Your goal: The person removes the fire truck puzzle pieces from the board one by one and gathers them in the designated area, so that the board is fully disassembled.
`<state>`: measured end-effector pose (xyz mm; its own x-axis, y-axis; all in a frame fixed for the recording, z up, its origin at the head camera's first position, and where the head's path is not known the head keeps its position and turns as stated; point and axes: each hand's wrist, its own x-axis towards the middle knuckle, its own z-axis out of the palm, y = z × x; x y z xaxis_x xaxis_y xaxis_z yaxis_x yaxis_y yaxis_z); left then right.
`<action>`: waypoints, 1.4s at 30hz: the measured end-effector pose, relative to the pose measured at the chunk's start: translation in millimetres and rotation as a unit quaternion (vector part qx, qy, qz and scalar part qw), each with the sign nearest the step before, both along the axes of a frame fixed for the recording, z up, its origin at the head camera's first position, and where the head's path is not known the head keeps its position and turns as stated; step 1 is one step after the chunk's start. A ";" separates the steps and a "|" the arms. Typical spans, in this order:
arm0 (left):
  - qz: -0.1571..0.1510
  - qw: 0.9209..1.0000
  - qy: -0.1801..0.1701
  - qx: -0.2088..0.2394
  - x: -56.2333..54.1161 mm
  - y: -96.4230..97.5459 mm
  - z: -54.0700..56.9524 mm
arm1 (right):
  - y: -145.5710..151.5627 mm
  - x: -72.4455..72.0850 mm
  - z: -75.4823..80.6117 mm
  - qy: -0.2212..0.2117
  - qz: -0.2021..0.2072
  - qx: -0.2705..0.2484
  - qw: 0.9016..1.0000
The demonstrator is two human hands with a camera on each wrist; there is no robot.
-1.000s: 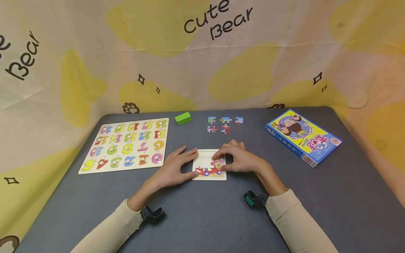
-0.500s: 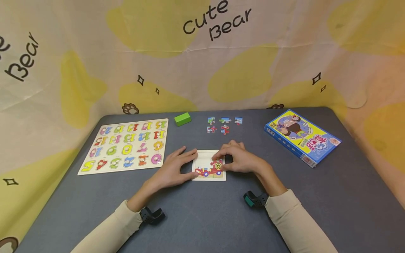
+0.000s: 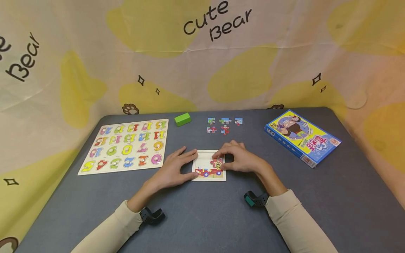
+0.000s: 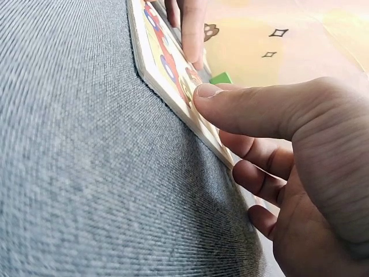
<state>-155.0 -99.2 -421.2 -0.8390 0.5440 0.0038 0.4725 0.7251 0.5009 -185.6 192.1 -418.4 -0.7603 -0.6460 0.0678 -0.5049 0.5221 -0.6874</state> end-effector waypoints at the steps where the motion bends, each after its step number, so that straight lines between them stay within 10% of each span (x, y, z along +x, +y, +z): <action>1: 0.000 1.000 -0.001 0.000 0.1 0.0 0.4 | 0.1 -0.1 -0.3 0.001 0.000 -0.002 1.000; 42: 0.004 1.000 -0.006 -0.007 0.1 0.9 -1.1 | 16.5 -9.6 -12.3 0.000 -0.033 -0.053 0.998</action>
